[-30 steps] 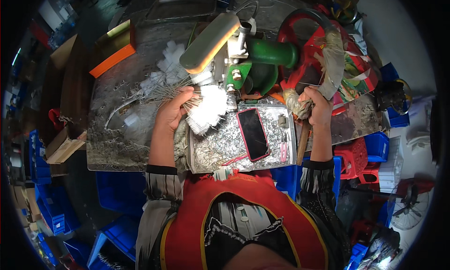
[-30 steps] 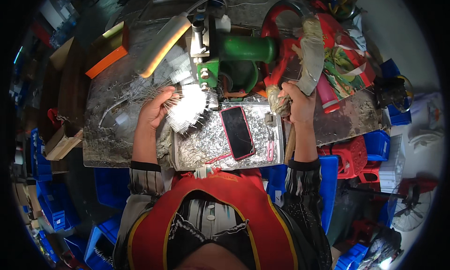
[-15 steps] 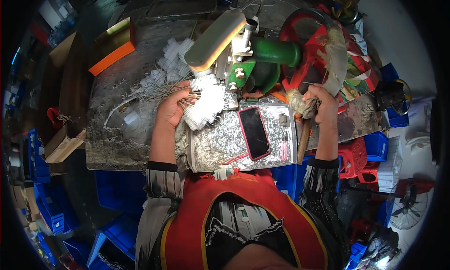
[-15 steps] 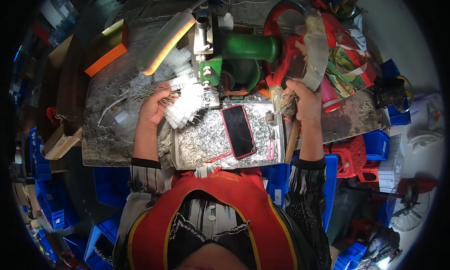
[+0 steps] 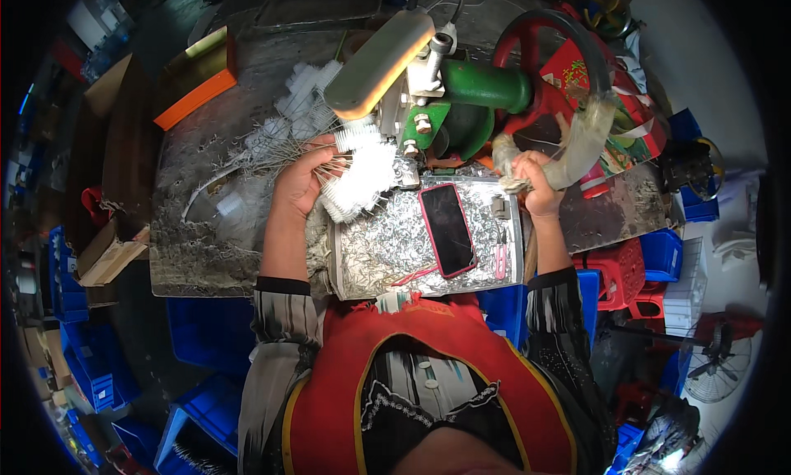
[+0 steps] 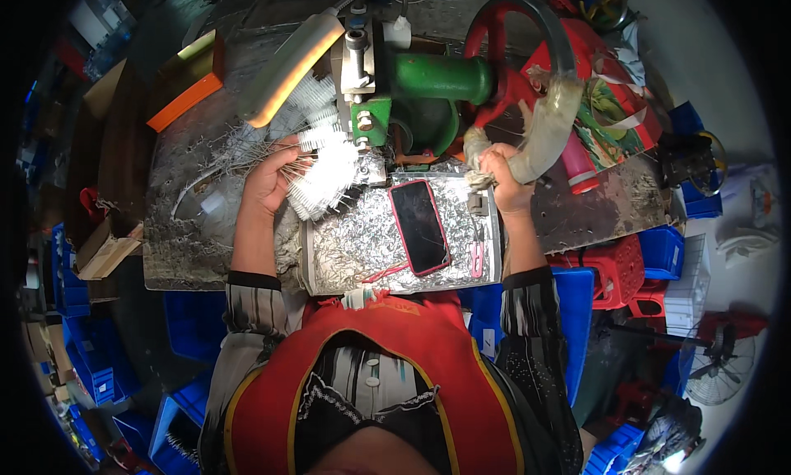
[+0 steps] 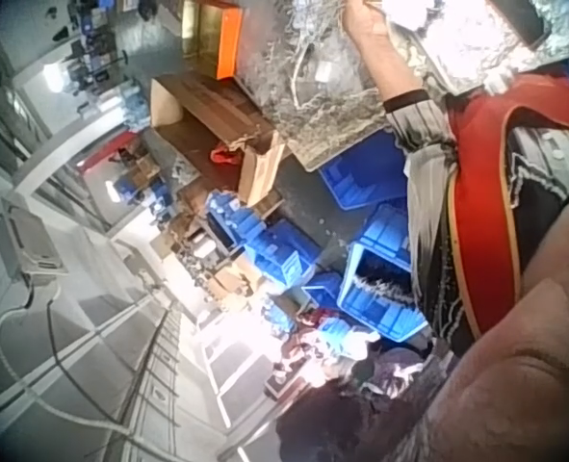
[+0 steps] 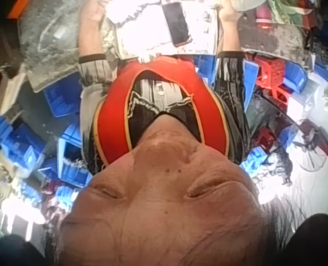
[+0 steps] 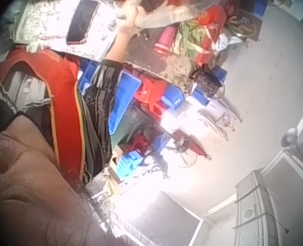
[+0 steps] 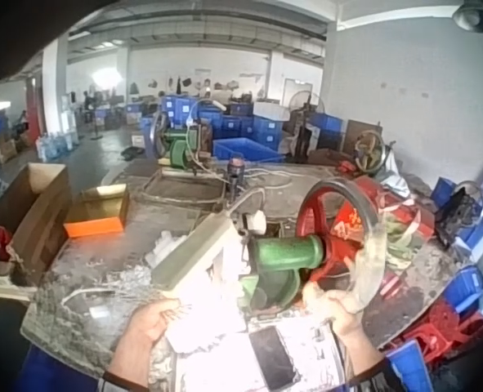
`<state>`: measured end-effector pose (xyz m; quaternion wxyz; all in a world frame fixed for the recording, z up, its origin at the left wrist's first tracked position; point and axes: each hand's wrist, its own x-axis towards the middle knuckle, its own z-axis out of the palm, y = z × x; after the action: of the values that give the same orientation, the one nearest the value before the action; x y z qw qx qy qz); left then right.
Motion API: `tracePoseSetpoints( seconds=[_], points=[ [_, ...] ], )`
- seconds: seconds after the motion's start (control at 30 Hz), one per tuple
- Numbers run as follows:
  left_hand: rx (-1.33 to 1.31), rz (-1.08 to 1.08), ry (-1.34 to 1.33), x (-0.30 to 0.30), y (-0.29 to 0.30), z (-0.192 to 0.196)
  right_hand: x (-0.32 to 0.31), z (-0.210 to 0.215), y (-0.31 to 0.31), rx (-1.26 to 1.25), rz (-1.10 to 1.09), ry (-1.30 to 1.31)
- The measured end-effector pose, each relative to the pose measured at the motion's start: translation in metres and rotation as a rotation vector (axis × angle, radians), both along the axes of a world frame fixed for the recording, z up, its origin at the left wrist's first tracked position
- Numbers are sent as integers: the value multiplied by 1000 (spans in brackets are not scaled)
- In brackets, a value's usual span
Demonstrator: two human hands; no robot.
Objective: Assembling white feather-like decorative brush objects using a small industrial machine.
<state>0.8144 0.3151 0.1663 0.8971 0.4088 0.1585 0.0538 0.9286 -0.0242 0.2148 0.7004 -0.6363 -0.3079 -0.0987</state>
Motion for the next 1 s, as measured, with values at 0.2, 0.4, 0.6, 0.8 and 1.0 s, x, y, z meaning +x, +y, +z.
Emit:
tracePoseSetpoints(
  seconds=[0.2, 0.4, 0.6, 0.8, 1.0],
  points=[
    [46, -14, 16, 0, -2, 3, -10, 41, -10, -73, -116, 448],
    [74, 0, 10, 3, -1, 1, -2, 70, -12, -15, -86, 523],
    [55, -37, -3, 6, 3, 0, 1, 1, 4, 48, -66, 99],
    [24, 156, -25, -3, -10, 4, -6, 21, -6, -64, -64, 230],
    [30, 237, -27, -6, -14, -8, -8, 57, -7, -35, -155, 584]
  ],
)
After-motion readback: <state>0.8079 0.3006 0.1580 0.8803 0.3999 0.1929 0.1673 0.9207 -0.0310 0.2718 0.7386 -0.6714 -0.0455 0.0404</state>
